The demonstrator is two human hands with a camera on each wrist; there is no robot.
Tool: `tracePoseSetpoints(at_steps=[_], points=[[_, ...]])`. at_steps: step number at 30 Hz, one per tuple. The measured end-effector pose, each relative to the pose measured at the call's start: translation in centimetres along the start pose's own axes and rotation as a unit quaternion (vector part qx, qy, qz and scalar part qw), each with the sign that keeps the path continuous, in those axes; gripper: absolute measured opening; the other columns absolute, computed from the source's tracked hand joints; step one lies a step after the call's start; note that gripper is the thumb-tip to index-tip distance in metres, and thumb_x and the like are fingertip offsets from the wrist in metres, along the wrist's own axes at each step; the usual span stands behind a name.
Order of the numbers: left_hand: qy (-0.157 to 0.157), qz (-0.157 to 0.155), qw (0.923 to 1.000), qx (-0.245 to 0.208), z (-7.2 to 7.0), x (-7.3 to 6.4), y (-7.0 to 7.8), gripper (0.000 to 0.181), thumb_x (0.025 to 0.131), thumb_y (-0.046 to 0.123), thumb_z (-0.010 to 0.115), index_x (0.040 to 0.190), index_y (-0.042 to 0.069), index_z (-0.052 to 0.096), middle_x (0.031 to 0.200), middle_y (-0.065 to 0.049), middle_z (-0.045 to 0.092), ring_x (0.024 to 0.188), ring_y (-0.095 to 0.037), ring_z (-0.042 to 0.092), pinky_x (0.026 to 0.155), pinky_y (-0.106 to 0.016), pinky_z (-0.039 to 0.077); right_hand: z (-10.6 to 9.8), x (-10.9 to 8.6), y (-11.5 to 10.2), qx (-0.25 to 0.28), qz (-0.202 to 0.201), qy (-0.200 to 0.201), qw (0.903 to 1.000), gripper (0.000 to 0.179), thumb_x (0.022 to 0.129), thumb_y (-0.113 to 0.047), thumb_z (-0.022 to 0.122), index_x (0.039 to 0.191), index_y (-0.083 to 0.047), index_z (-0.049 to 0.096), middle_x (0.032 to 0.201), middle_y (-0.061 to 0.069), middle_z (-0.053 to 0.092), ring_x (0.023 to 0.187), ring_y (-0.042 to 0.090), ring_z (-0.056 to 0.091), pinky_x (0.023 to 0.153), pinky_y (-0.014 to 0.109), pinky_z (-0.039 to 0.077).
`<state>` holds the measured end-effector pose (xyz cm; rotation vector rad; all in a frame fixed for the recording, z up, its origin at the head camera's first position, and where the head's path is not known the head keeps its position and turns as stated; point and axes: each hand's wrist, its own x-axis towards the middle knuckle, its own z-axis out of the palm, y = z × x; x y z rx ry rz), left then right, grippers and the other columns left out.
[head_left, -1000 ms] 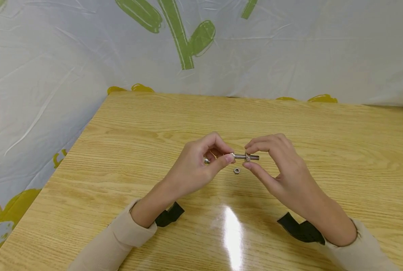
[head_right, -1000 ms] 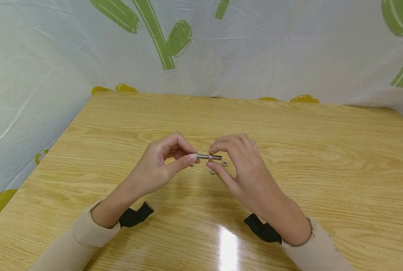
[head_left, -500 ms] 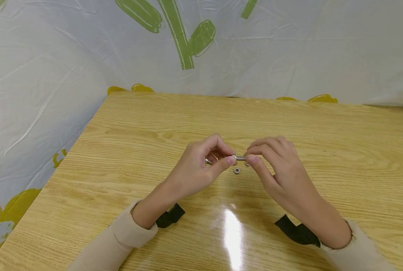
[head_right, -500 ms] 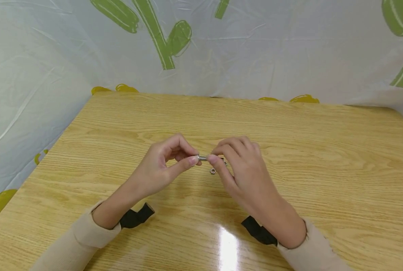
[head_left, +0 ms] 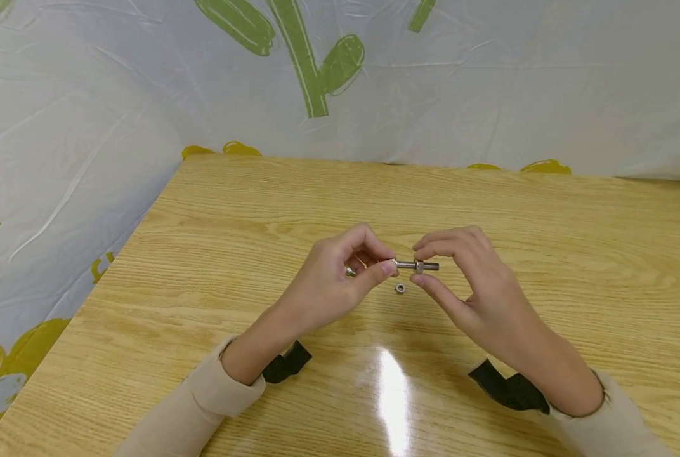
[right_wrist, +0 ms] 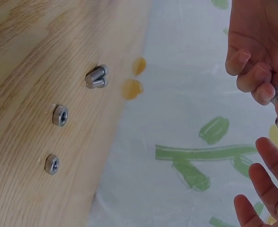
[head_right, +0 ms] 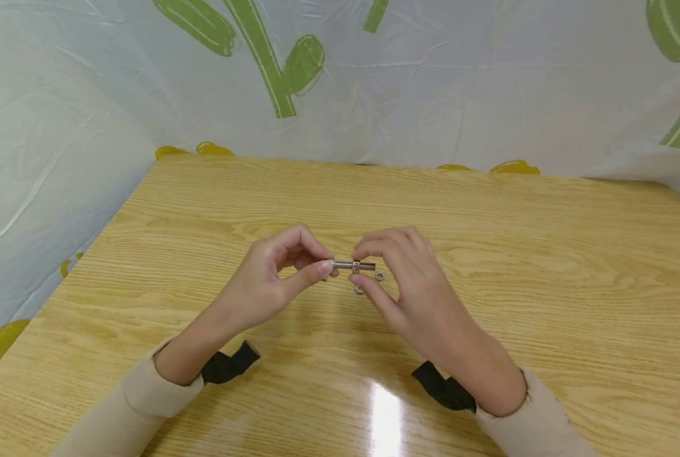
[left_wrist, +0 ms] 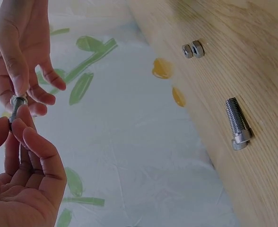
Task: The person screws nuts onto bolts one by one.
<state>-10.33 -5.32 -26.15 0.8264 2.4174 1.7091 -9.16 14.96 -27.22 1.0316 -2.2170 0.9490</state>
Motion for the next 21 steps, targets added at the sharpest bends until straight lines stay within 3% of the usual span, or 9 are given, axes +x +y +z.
tracePoseSetpoints(at_steps=[5,12,16,21], points=[[0.001,0.004,1.0,0.001,0.0,0.01,-0.01,0.005,0.09,0.01,0.061,0.092,0.006,0.059,0.089,-0.002,0.067,0.076,-0.013,0.061,0.068,-0.023,0.052,-0.15,-0.15,0.09,-0.003,0.016,-0.015,0.9998,0.043,0.095,-0.041,0.046,0.105,0.0,0.059,0.106,0.01,0.059,0.1,0.022,0.049,0.091,0.018,0.036],[-0.001,0.002,1.0,-0.002,0.1,-0.03,0.03,0.005,0.089,0.01,0.062,0.091,0.007,0.059,0.087,-0.002,0.066,0.075,-0.011,0.061,0.069,-0.024,0.052,0.0,-0.4,-0.04,-0.028,0.043,-0.032,0.9982,0.027,0.097,-0.028,0.048,0.096,-0.005,0.062,0.107,0.009,0.058,0.102,0.025,0.046,0.087,0.031,0.035],[-0.002,-0.002,1.0,0.003,0.23,-0.03,0.01,0.005,0.089,0.011,0.062,0.091,0.008,0.059,0.087,0.001,0.066,0.074,-0.006,0.059,0.069,-0.023,0.052,0.26,-0.43,-0.12,-0.048,0.048,-0.026,0.9973,0.039,0.099,-0.036,0.039,0.091,-0.006,0.063,0.104,0.01,0.06,0.099,0.028,0.047,0.085,0.039,0.034],[-0.002,0.001,1.0,0.009,0.21,0.01,-0.05,0.004,0.09,0.011,0.061,0.091,0.007,0.059,0.087,0.0,0.066,0.075,-0.006,0.059,0.069,-0.023,0.052,0.17,-0.36,-0.37,-0.061,0.051,-0.038,0.9961,0.051,0.096,-0.048,0.038,0.107,-0.003,0.059,0.11,0.012,0.058,0.103,0.03,0.047,0.086,0.042,0.035]])
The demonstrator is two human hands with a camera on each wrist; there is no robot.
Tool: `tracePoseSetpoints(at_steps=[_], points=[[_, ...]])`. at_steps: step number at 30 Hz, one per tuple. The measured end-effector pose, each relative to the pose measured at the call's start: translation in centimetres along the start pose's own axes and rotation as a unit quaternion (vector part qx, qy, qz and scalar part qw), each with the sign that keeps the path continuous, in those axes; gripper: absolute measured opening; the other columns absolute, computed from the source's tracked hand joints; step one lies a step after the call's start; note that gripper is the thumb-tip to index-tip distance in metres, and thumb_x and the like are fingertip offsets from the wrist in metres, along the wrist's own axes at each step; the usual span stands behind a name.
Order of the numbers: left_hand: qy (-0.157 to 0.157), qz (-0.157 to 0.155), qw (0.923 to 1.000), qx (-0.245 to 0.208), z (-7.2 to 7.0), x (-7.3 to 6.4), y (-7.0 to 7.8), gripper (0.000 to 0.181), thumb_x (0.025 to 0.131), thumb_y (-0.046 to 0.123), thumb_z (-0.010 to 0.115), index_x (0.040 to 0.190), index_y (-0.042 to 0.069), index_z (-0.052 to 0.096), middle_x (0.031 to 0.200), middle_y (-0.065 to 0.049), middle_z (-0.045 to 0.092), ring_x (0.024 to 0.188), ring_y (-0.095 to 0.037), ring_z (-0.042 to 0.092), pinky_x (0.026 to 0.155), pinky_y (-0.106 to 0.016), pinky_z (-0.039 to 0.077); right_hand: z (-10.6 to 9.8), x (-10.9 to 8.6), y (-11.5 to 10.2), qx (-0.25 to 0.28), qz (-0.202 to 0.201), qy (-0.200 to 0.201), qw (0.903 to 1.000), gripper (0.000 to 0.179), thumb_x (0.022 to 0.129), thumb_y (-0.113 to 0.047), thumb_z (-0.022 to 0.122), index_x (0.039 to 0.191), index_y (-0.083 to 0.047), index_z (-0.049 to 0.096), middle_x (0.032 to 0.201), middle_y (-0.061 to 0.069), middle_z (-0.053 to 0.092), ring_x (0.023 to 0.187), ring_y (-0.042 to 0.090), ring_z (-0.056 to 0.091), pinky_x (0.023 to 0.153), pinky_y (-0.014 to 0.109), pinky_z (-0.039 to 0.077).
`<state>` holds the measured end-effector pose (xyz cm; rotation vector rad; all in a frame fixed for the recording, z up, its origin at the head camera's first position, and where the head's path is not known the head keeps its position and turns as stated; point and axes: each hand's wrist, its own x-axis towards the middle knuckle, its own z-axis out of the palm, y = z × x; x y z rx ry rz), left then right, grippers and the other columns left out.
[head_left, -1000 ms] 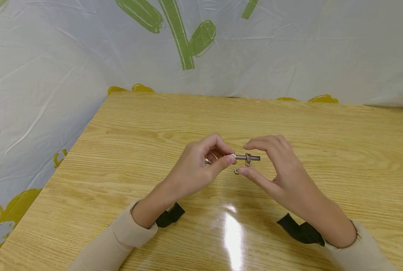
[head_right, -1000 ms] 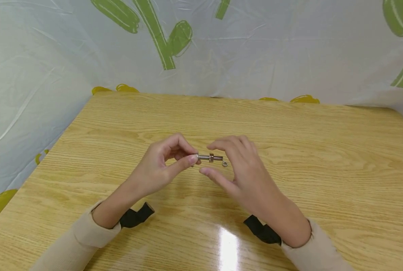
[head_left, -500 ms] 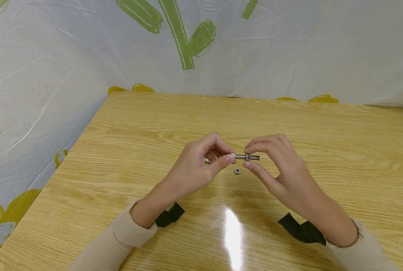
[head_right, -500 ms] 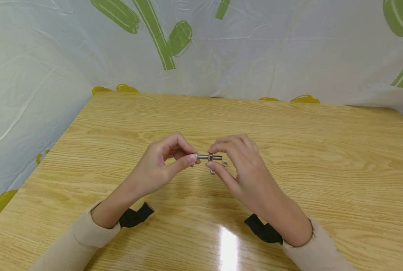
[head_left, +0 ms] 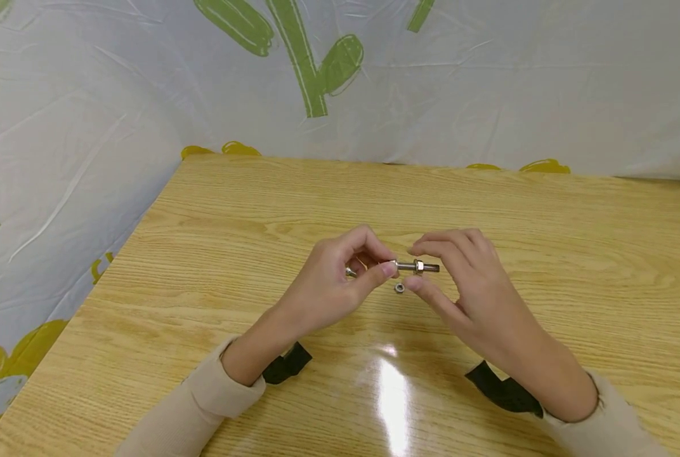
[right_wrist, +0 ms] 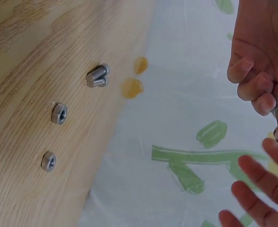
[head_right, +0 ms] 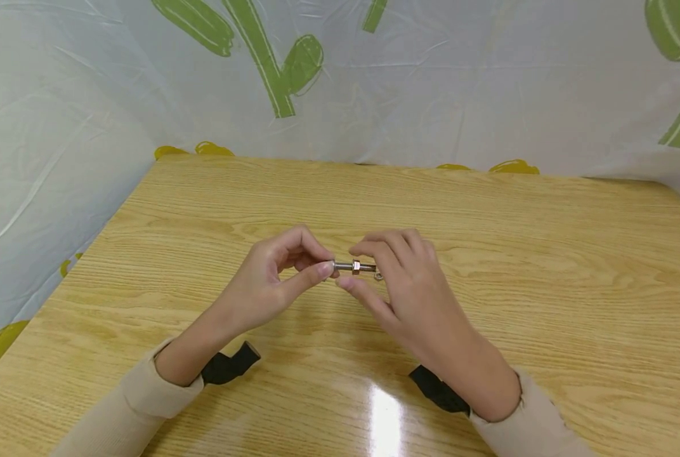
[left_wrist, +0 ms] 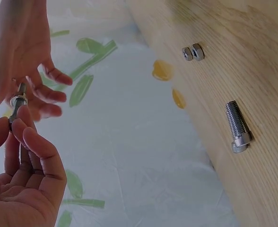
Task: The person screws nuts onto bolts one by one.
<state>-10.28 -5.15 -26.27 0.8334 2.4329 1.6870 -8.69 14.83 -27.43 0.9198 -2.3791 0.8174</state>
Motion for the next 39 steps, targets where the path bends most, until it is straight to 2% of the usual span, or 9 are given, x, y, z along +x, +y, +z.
tracePoseSetpoints(at_steps=[3,6,10,14,20,27,31,34,39], points=[[0.002,0.001,1.0,0.0,-0.1,0.0,0.0,0.004,0.09,0.01,0.061,0.092,0.007,0.059,0.089,0.001,0.067,0.076,-0.005,0.059,0.069,-0.023,0.052,-0.08,0.12,-0.08,0.006,-0.017,0.007,0.9998,0.052,0.095,-0.048,0.04,0.111,0.0,0.054,0.113,0.013,0.057,0.103,0.031,0.046,0.085,0.038,0.036],[0.003,0.001,1.0,-0.003,-0.19,0.02,0.04,0.004,0.09,0.01,0.061,0.092,0.007,0.059,0.089,0.0,0.067,0.076,-0.007,0.06,0.069,-0.023,0.052,-0.11,0.27,-0.04,0.02,-0.033,0.022,0.999,0.047,0.096,-0.044,0.042,0.107,0.001,0.053,0.112,0.013,0.058,0.1,0.03,0.046,0.084,0.033,0.035],[0.001,0.003,1.0,-0.007,-0.24,0.05,0.07,0.005,0.09,0.01,0.061,0.092,0.006,0.059,0.088,-0.001,0.067,0.077,-0.013,0.062,0.069,-0.024,0.052,-0.09,0.33,0.08,0.031,-0.04,0.039,0.998,0.042,0.095,-0.041,0.045,0.101,0.0,0.054,0.11,0.012,0.059,0.099,0.029,0.047,0.084,0.028,0.035],[0.001,0.002,1.0,-0.007,-0.24,0.06,0.04,0.005,0.09,0.01,0.061,0.092,0.006,0.059,0.089,-0.001,0.066,0.077,-0.012,0.061,0.069,-0.024,0.052,-0.17,0.34,0.16,0.031,-0.043,0.041,0.9977,0.041,0.095,-0.04,0.045,0.102,-0.001,0.055,0.108,0.011,0.059,0.1,0.029,0.048,0.086,0.027,0.036],[0.006,-0.002,1.0,-0.005,-0.24,0.03,0.08,0.004,0.089,0.01,0.061,0.092,0.007,0.059,0.088,-0.001,0.066,0.075,-0.009,0.06,0.069,-0.024,0.052,-0.44,0.2,0.15,0.031,-0.015,-0.002,0.9994,0.04,0.097,-0.039,0.042,0.105,-0.003,0.056,0.111,0.01,0.057,0.102,0.025,0.045,0.087,0.029,0.035],[-0.003,-0.004,0.9999,-0.012,-0.07,0.02,0.02,0.005,0.089,0.011,0.062,0.092,0.007,0.06,0.085,-0.003,0.068,0.074,-0.011,0.061,0.068,-0.024,0.052,-0.08,-0.05,0.17,0.021,0.012,-0.01,0.9997,0.025,0.099,-0.024,0.044,0.094,-0.006,0.06,0.107,0.008,0.058,0.102,0.025,0.045,0.084,0.036,0.035],[-0.002,-0.006,1.0,-0.007,-0.02,0.03,0.03,0.004,0.089,0.01,0.062,0.091,0.007,0.06,0.085,-0.002,0.067,0.073,-0.008,0.059,0.067,-0.025,0.053,-0.22,-0.17,0.15,0.03,0.035,-0.029,0.9985,0.031,0.098,-0.034,0.045,0.107,-0.006,0.057,0.112,0.008,0.057,0.107,0.025,0.044,0.087,0.039,0.034],[0.0,-0.007,1.0,-0.002,-0.04,0.01,0.03,0.004,0.089,0.01,0.062,0.091,0.007,0.059,0.087,-0.001,0.066,0.074,-0.008,0.058,0.068,-0.025,0.052,-0.41,-0.13,0.14,0.037,0.028,-0.031,0.9984,0.044,0.094,-0.043,0.048,0.116,-0.006,0.053,0.115,0.007,0.056,0.108,0.024,0.044,0.089,0.037,0.034],[0.001,-0.008,0.9999,-0.006,-0.12,-0.02,0.11,0.004,0.089,0.01,0.062,0.092,0.007,0.059,0.087,-0.001,0.066,0.075,-0.009,0.059,0.068,-0.024,0.052,-0.57,0.09,0.14,0.042,-0.004,-0.015,0.999,0.048,0.094,-0.046,0.044,0.11,-0.002,0.054,0.112,0.009,0.056,0.105,0.024,0.045,0.089,0.026,0.035]])
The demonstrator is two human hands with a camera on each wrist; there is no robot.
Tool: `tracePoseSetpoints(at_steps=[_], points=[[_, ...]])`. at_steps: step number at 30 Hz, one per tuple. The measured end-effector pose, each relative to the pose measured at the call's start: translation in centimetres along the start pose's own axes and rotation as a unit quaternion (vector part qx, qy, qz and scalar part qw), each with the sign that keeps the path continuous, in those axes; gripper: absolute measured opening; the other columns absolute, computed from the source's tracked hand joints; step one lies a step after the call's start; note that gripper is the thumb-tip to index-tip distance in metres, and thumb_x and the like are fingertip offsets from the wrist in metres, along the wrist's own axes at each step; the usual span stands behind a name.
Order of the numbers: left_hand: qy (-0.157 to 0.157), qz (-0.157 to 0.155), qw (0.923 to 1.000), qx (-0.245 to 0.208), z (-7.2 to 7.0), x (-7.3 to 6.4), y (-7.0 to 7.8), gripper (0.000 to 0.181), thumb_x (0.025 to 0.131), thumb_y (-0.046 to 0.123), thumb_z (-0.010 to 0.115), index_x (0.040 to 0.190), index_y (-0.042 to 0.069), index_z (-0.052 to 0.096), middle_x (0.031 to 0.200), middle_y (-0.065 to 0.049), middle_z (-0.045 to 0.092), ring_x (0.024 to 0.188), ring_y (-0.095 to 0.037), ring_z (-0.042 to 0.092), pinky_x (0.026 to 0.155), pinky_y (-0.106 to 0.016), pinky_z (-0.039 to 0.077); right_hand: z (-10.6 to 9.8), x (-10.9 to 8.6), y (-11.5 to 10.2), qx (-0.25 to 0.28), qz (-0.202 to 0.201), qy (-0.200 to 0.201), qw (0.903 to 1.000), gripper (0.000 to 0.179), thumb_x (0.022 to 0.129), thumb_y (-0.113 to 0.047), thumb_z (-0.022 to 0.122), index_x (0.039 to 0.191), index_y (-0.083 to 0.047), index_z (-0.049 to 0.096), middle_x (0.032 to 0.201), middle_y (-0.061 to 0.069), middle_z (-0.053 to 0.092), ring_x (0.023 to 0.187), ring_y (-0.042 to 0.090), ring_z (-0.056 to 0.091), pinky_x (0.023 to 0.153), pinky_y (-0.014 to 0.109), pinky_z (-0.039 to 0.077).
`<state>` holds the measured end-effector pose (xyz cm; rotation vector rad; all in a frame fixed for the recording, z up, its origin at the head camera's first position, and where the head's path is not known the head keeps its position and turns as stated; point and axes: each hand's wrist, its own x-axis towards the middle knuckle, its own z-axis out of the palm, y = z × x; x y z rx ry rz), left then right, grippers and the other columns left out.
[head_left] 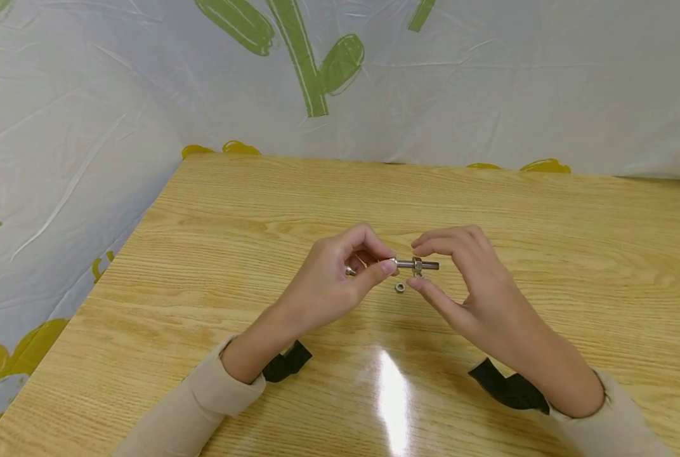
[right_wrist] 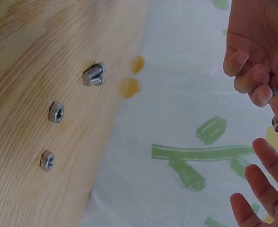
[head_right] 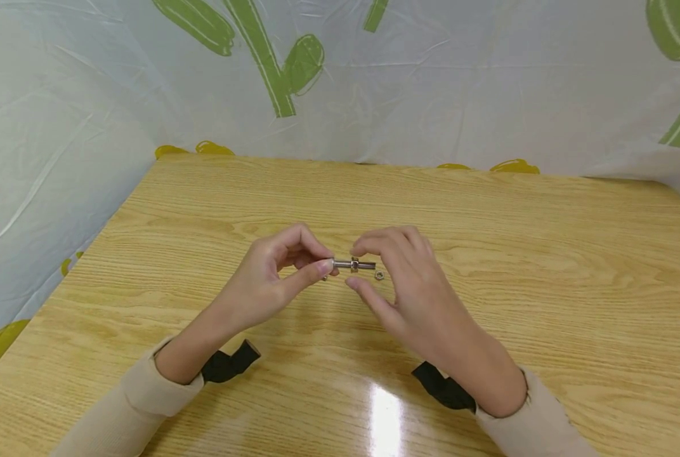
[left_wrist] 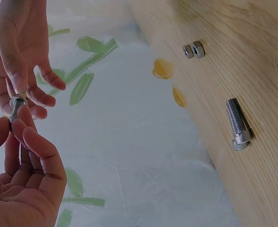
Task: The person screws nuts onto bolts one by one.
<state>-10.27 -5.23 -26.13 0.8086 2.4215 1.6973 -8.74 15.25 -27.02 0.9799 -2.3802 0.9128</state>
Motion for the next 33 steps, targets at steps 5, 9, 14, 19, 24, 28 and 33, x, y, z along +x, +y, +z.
tracePoseSetpoints(at_steps=[5,9,14,19,24,28,33], points=[[0.0,0.0,1.0,-0.003,-0.03,0.02,0.03,0.004,0.089,0.009,0.062,0.091,0.007,0.059,0.087,-0.003,0.066,0.073,-0.01,0.059,0.066,-0.025,0.052,0.07,0.15,-0.03,0.004,-0.018,0.021,0.9996,0.046,0.095,-0.044,0.042,0.104,0.0,0.055,0.109,0.01,0.057,0.103,0.024,0.047,0.09,0.019,0.035],[0.0,0.0,1.0,-0.003,-0.04,0.01,-0.01,0.004,0.089,0.009,0.062,0.091,0.006,0.059,0.087,-0.005,0.066,0.072,-0.009,0.059,0.066,-0.026,0.053,0.13,0.22,-0.07,0.005,-0.035,0.037,0.9987,0.044,0.095,-0.041,0.044,0.104,0.001,0.056,0.107,0.01,0.058,0.1,0.024,0.048,0.091,0.018,0.035],[-0.001,0.0,1.0,-0.001,-0.06,-0.01,-0.03,0.004,0.089,0.009,0.061,0.091,0.006,0.059,0.088,-0.006,0.066,0.073,-0.009,0.059,0.067,-0.026,0.053,-0.01,0.04,-0.04,0.003,-0.011,0.011,0.9999,0.03,0.095,-0.03,0.052,0.106,-0.003,0.057,0.109,0.008,0.058,0.102,0.022,0.046,0.091,0.022,0.034],[-0.004,0.008,1.0,-0.002,0.03,-0.02,0.0,0.004,0.089,0.01,0.061,0.091,0.007,0.059,0.086,-0.003,0.067,0.074,-0.009,0.06,0.068,-0.024,0.052,0.2,-0.02,0.06,-0.004,-0.011,0.021,0.9997,0.026,0.097,-0.029,0.048,0.099,-0.006,0.06,0.106,0.007,0.058,0.1,0.023,0.046,0.086,0.03,0.035],[-0.005,0.009,0.9999,-0.003,0.1,-0.02,-0.01,0.004,0.089,0.01,0.061,0.091,0.007,0.059,0.085,-0.002,0.067,0.073,-0.008,0.059,0.067,-0.025,0.053,0.17,-0.17,0.13,-0.014,0.008,0.011,0.9998,0.022,0.095,-0.027,0.052,0.101,-0.007,0.061,0.107,0.007,0.058,0.101,0.023,0.046,0.085,0.034,0.035],[-0.001,0.012,0.9999,0.001,0.06,-0.02,0.0,0.004,0.089,0.009,0.062,0.091,0.006,0.059,0.087,-0.002,0.066,0.073,-0.007,0.058,0.067,-0.024,0.053,-0.04,-0.19,0.14,-0.016,0.012,0.001,0.9998,0.04,0.093,-0.039,0.054,0.114,-0.005,0.056,0.111,0.007,0.058,0.104,0.022,0.045,0.086,0.032,0.035],[0.002,0.015,0.9999,0.002,0.0,0.0,0.03,0.004,0.089,0.009,0.062,0.091,0.006,0.06,0.087,-0.002,0.066,0.074,-0.009,0.06,0.067,-0.023,0.052,-0.01,0.24,0.09,-0.013,-0.034,0.022,0.9991,0.047,0.095,-0.044,0.044,0.108,0.0,0.055,0.106,0.007,0.058,0.097,0.021,0.047,0.085,0.026,0.035]])
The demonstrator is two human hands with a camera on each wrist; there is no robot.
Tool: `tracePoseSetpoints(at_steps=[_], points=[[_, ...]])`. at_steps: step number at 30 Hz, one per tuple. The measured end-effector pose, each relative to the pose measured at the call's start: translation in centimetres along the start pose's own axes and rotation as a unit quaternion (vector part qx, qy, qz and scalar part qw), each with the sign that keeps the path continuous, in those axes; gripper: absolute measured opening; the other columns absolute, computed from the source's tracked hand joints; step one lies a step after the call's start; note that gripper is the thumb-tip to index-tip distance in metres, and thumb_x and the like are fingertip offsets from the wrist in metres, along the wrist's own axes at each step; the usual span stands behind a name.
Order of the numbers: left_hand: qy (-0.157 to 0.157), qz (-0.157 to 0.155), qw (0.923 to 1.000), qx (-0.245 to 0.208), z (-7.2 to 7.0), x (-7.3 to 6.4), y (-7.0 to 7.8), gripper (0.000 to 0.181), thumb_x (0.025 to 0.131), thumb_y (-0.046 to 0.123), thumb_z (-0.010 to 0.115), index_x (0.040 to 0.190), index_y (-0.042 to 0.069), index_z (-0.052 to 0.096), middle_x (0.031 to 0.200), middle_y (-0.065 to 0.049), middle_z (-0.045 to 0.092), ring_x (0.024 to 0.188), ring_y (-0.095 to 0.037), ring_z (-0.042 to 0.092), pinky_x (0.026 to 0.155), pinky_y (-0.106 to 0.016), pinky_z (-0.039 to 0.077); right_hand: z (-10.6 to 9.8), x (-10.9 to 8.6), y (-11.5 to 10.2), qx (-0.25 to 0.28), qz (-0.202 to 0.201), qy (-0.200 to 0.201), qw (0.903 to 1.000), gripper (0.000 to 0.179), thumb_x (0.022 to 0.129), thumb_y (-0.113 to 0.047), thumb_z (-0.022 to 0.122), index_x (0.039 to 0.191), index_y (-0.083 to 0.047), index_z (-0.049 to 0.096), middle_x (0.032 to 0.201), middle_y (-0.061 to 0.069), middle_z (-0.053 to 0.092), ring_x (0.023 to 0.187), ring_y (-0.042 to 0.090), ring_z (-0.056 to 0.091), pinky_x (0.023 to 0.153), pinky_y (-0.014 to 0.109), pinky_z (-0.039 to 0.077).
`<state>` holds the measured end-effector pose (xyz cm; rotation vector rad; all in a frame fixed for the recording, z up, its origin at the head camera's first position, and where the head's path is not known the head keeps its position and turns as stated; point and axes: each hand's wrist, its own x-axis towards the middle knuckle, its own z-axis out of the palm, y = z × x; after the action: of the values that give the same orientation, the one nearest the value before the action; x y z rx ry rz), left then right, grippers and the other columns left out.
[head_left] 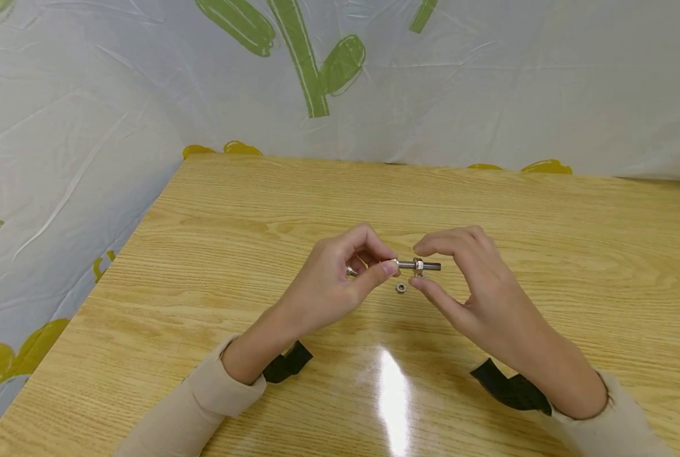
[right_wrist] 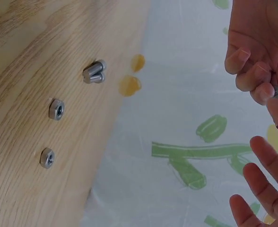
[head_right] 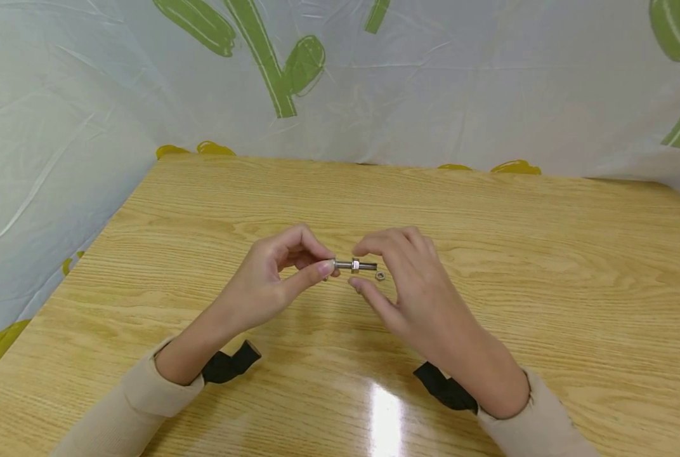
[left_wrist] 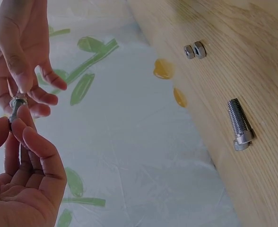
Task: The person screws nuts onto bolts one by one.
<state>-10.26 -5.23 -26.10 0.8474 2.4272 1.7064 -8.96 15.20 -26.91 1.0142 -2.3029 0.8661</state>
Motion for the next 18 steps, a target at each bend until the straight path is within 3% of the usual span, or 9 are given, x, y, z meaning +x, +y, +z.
tracePoseSetpoints(at_steps=[5,13,18], points=[[-0.002,-0.001,1.0,-0.003,0.02,0.02,-0.06,0.005,0.089,0.009,0.062,0.092,0.006,0.059,0.087,-0.003,0.066,0.074,-0.012,0.06,0.067,-0.024,0.052,0.07,0.11,-0.06,0.001,-0.018,0.014,0.9997,0.042,0.096,-0.039,0.044,0.104,0.0,0.055,0.104,0.007,0.058,0.096,0.021,0.047,0.084,0.022,0.036],[0.0,-0.002,1.0,-0.005,-0.04,0.02,0.06,0.005,0.089,0.009,0.062,0.091,0.005,0.059,0.087,-0.003,0.066,0.075,-0.015,0.062,0.068,-0.024,0.052,-0.08,0.02,-0.04,-0.002,0.005,-0.008,1.0,0.047,0.096,-0.045,0.04,0.104,-0.001,0.056,0.104,0.005,0.059,0.098,0.02,0.047,0.086,0.022,0.035],[0.0,0.001,1.0,-0.004,-0.03,0.04,0.01,0.006,0.089,0.01,0.062,0.091,0.005,0.059,0.087,-0.003,0.066,0.075,-0.015,0.062,0.068,-0.023,0.052,-0.1,-0.06,0.03,0.005,0.009,-0.015,0.9998,0.042,0.097,-0.042,0.041,0.103,-0.005,0.058,0.103,0.003,0.059,0.098,0.02,0.046,0.084,0.027,0.035]])
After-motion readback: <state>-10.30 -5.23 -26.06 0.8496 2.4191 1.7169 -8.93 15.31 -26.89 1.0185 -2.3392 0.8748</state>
